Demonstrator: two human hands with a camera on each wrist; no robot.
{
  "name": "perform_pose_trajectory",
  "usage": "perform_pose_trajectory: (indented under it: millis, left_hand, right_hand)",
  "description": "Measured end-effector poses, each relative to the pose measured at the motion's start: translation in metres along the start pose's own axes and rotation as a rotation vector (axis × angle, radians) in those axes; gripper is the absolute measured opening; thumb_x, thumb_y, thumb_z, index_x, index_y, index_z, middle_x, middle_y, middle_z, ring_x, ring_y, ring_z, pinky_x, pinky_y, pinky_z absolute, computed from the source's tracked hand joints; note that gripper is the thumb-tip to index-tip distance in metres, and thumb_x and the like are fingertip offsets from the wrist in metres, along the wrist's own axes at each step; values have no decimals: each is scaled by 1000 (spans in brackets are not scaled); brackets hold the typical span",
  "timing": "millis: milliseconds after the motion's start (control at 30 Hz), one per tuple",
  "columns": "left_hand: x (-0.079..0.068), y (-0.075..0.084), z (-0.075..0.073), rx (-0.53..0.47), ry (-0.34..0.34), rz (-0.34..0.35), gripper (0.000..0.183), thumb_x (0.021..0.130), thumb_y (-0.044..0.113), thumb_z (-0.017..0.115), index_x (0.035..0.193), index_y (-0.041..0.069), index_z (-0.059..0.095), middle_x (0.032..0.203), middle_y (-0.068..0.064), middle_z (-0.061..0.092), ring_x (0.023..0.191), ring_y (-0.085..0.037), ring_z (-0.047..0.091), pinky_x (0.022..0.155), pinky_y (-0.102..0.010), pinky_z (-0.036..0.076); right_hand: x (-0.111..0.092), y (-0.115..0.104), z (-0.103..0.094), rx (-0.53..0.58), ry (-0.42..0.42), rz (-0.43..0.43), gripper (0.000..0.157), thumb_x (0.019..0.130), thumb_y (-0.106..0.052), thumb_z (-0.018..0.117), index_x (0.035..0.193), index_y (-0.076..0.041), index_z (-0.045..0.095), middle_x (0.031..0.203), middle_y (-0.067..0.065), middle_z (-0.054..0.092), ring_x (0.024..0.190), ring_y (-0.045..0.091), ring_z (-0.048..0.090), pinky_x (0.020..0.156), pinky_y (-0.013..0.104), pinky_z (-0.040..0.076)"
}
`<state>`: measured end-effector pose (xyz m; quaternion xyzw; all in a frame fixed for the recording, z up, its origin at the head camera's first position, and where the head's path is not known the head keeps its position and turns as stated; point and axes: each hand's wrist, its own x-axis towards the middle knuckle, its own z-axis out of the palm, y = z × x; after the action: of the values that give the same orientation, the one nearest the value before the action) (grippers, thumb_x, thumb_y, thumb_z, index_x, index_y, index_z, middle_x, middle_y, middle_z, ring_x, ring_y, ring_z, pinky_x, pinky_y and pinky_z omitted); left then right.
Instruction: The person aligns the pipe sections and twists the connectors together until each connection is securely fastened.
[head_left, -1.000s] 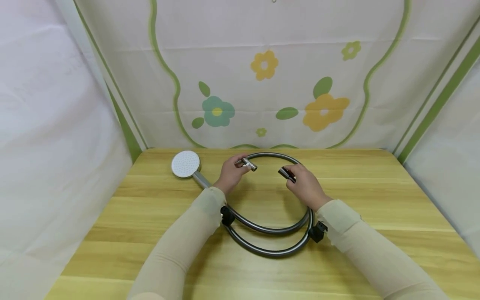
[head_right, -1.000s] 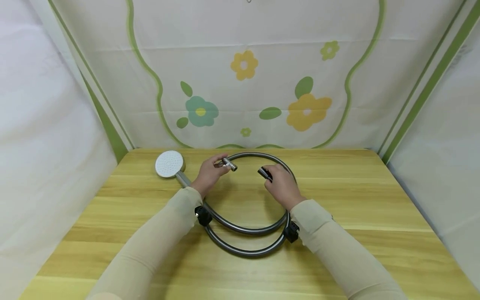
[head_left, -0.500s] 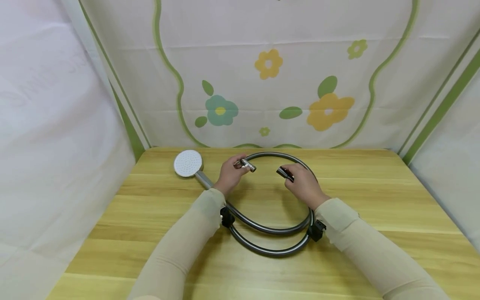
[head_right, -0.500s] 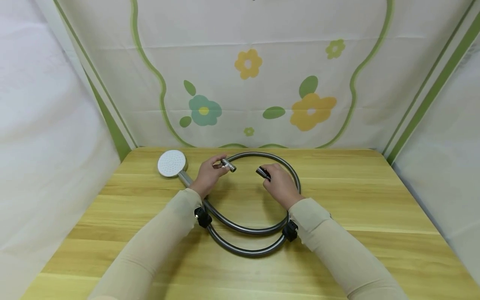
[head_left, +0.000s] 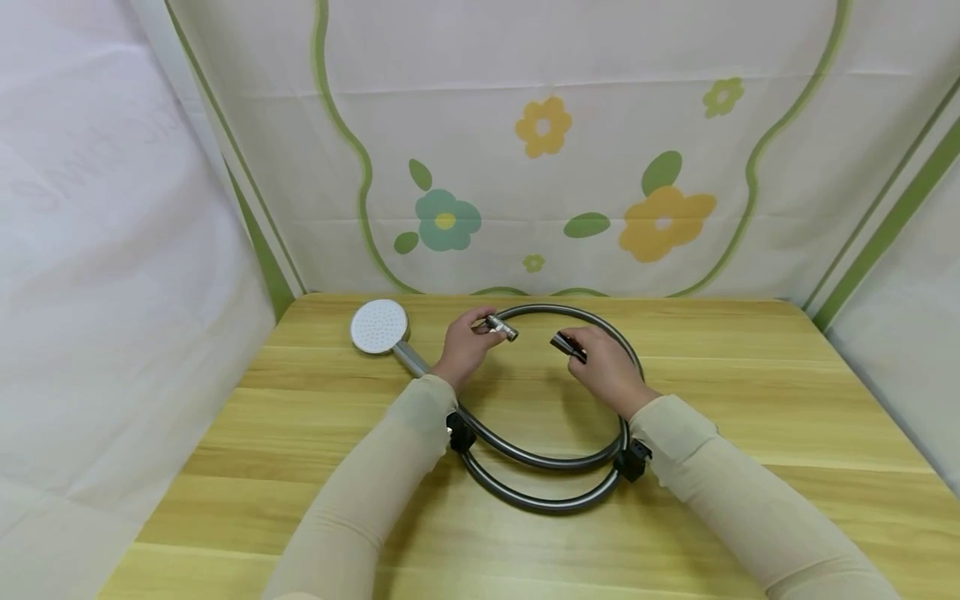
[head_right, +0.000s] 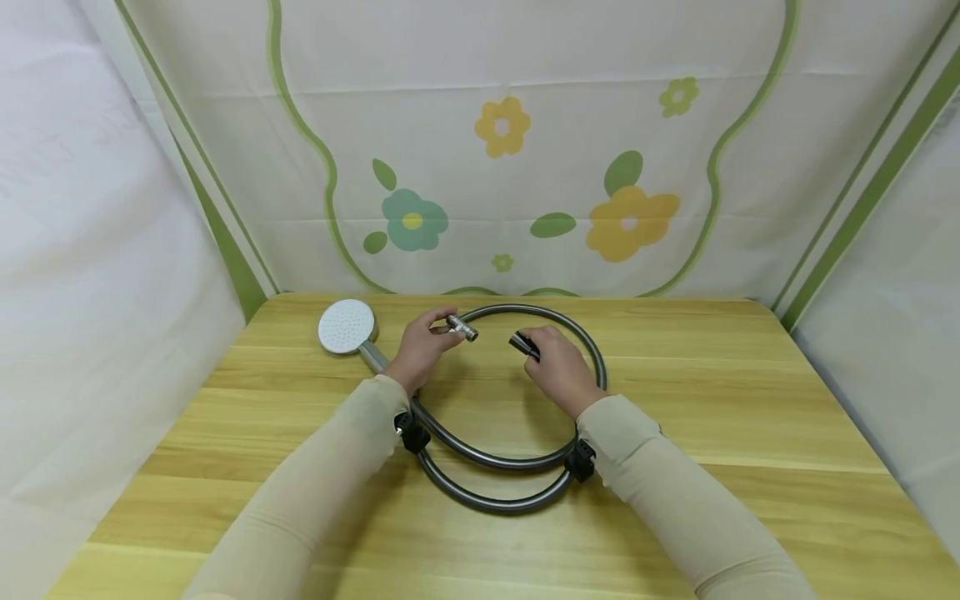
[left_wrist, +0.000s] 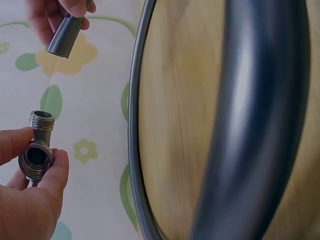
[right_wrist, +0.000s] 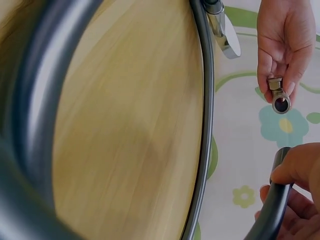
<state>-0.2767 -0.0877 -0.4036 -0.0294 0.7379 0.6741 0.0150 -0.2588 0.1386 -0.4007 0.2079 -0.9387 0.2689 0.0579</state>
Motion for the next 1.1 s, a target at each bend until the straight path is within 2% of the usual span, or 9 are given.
perform_pose_trajectory:
  millis: [267,567,900,1100]
  left_hand:
    - [1,1,6,-36,-7,-9,49,87,-4,67,133,7,56,126,-13,58,114,-25,58,96,-39,49]
    - [1,4,9,-57,-10,-14,48,88,-6,65,133,5,55,130,-17,56,117,-26,57,95,-35,50]
    - [1,5,15,-65,-7,-6,49,88,-5,66,134,5,54,129,-14,57,117,-25,57,95,-35,49]
    - [1,3,20,-85,-17,-5,49,88,-3,66,135,8,53,127,-12,57,114,-25,57,98,-41,47]
  right_hand:
    - [1,-3,0,17,-6,-6,42,91,-2,59,133,1,55,124,21,57,104,31,58,81,45,51]
    - [3,-7,1,30,6,-30,39,91,-2,59,130,0,58,122,20,59,106,31,58,84,46,50]
    - [3,-9,-1,31,7,-37,38,91,-3,59,130,0,58,121,19,60,105,30,58,85,46,50]
    - [2,-9,-2,30,13,-48,38,91,-3,59,129,0,59,120,18,60,105,30,58,86,47,50]
